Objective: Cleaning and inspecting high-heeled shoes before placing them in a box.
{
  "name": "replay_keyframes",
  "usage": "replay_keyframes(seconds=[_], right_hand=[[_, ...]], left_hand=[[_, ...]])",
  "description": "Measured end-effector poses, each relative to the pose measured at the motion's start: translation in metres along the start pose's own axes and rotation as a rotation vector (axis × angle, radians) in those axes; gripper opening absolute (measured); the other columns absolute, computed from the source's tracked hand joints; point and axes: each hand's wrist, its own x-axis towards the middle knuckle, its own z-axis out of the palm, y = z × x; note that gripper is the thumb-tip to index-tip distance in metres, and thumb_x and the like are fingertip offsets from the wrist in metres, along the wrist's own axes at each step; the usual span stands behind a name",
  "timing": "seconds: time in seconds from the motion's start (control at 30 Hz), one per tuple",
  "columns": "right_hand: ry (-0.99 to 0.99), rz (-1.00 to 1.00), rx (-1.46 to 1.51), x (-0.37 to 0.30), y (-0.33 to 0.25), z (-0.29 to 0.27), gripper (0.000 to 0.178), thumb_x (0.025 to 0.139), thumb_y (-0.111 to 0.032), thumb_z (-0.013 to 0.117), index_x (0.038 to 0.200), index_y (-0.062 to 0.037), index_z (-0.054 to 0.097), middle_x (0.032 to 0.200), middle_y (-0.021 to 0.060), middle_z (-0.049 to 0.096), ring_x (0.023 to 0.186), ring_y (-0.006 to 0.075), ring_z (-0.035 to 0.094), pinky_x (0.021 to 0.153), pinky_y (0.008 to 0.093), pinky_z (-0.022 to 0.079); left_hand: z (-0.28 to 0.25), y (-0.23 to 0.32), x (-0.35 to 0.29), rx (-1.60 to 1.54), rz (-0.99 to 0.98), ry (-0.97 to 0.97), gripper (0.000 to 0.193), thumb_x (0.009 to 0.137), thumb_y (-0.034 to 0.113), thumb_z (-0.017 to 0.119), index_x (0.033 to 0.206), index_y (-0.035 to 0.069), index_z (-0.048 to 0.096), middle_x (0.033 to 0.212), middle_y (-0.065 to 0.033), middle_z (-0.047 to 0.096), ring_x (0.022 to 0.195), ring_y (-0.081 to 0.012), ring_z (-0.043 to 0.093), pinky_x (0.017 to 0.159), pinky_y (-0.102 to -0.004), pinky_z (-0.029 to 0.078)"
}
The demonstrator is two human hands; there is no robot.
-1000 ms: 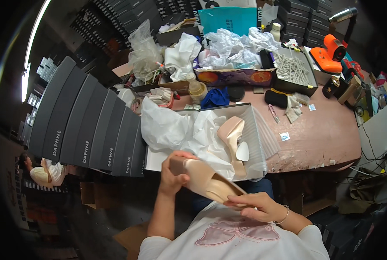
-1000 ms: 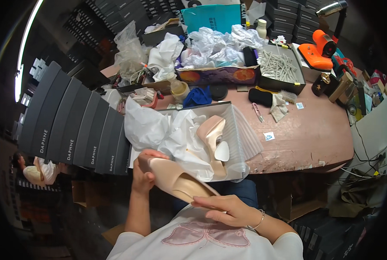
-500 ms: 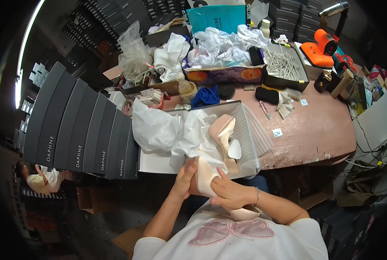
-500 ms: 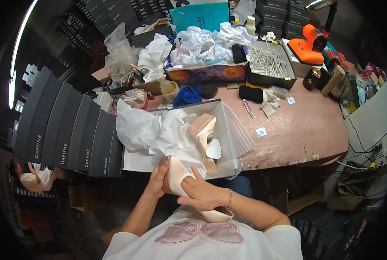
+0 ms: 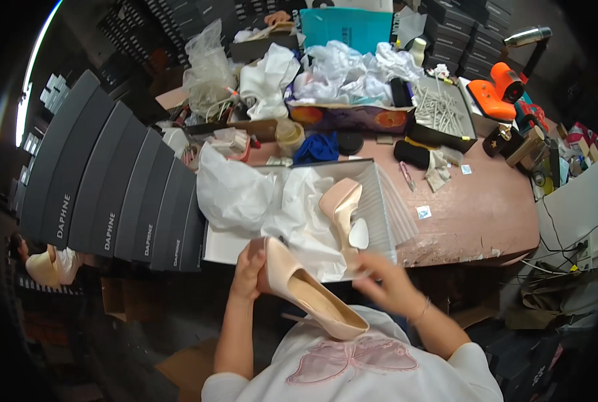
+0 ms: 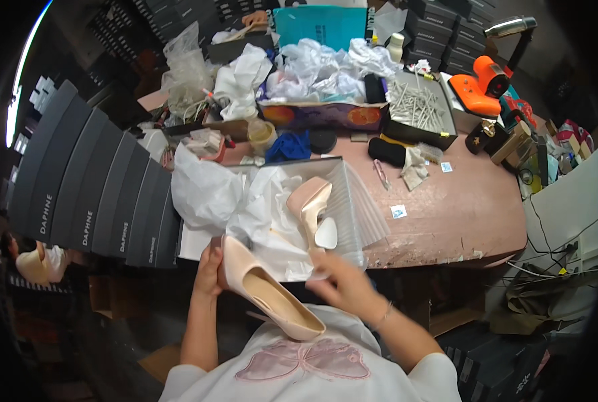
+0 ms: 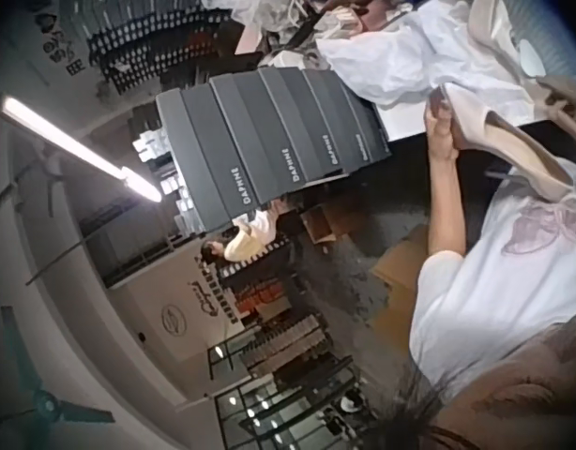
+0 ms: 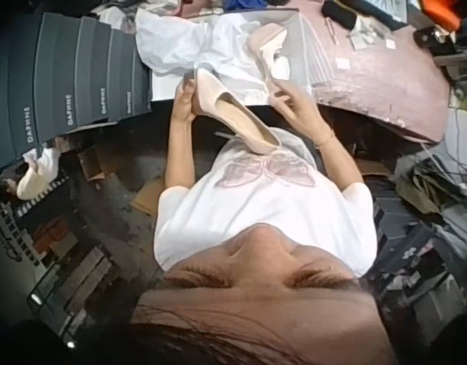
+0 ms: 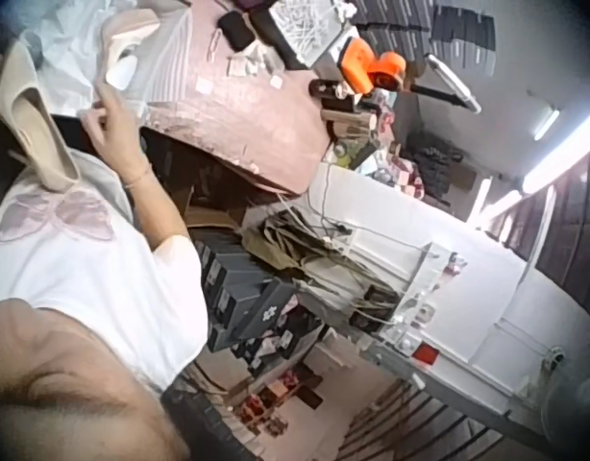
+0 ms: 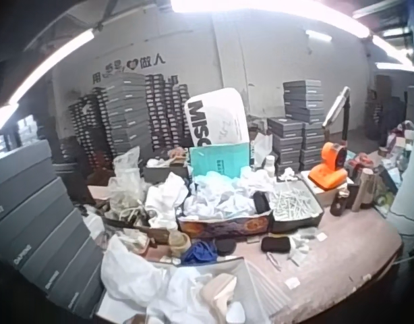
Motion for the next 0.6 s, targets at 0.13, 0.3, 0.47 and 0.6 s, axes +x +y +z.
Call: replay_keyframes(seconds=[0.13,0.3,0.47,0.6], right_hand=[[-0.140,0.093,-0.853,0.066,0.058,0.010,0.051,0.083,-0.028,0.069,0.121,0.0011,0.051,0.097,0.0182,0.064,0.076,0.0339,0.067,0.062,0.0423,0.053],[0.012,0.018,-0.883,0.075,0.090,0.007,0.027,0.086,-0.016,0.065,0.104,0.0027,0.057,0.080,0.0185,0.065,0.065,0.0292,0.066,0.052,0.0398,0.052],[-0.051,0.351,0.723,0.010,-0.041,-0.015,0.014,0.093,-0.005,0.059,0.105,0.0003,0.062,0.089,0.0048,0.064,0.065,0.0088,0.061,0.055,0.0215,0.052],[-0.292,0.006,0.109,-0.017,-0.042,0.025,0.039,0.084,-0.017,0.072,0.120,-0.0066,0.061,0.121,0.0210,0.054,0.114,0.0323,0.053,0.094,0.0412,0.044]], left_hand=[[0.001,-0.013,0.041,-0.044,-0.057,-0.321,0.067,0.084,0.054,0.067,0.120,-0.001,0.053,0.107,-0.0107,0.064,0.094,-0.0173,0.064,0.082,-0.0314,0.053],[0.008,-0.025,0.047,-0.122,-0.087,-0.350,0.068,0.081,0.055,0.070,0.118,0.000,0.055,0.106,-0.0095,0.064,0.095,-0.0164,0.064,0.083,-0.0303,0.053],[-0.008,-0.027,0.034,-0.166,-0.202,-0.288,0.073,0.081,0.050,0.073,0.127,-0.001,0.048,0.114,-0.0080,0.061,0.102,-0.0141,0.061,0.087,-0.0288,0.051],[0.004,-0.022,0.035,-0.085,-0.198,-0.305,0.068,0.083,0.047,0.071,0.126,-0.001,0.050,0.113,-0.0075,0.061,0.101,-0.0131,0.060,0.087,-0.0274,0.050]])
